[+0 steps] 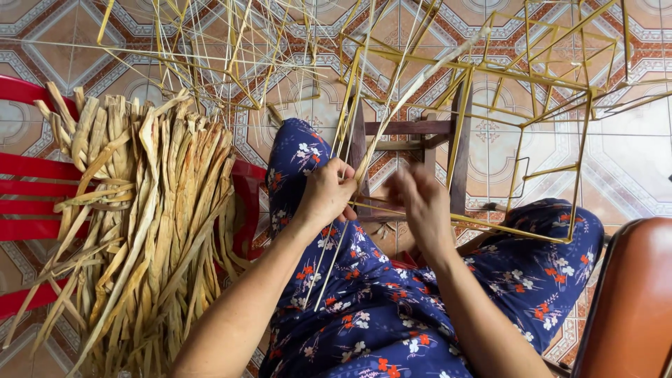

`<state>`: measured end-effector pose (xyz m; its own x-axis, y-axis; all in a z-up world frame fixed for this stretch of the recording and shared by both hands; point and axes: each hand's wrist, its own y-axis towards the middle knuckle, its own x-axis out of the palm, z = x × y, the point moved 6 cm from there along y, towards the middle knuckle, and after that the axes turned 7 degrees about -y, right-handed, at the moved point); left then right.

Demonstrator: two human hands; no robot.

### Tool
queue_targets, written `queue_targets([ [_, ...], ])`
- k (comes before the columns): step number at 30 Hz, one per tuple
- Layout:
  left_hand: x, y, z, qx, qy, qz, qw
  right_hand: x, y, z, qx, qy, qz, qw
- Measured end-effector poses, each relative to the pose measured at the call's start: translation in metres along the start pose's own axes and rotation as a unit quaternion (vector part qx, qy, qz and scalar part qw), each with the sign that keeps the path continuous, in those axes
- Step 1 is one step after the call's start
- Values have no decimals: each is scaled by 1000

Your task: The recorder is weaving plant fibers onto a wire frame to create furniture or a decorative object.

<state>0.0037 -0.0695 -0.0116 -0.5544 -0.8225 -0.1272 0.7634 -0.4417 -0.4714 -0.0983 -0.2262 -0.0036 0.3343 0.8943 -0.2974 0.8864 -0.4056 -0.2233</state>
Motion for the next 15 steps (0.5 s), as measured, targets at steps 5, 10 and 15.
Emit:
queue_targets([
  [5, 2, 0, 7, 2, -16, 21, 1000, 37, -41, 65, 139, 21, -128, 982],
  [10, 3, 9, -8, -19, 11, -21, 1000, 49, -14, 35, -157, 1, -70, 985],
  [15, 2, 18, -19, -43, 14, -69, 997, 68, 20, 46, -162, -51, -34, 985],
])
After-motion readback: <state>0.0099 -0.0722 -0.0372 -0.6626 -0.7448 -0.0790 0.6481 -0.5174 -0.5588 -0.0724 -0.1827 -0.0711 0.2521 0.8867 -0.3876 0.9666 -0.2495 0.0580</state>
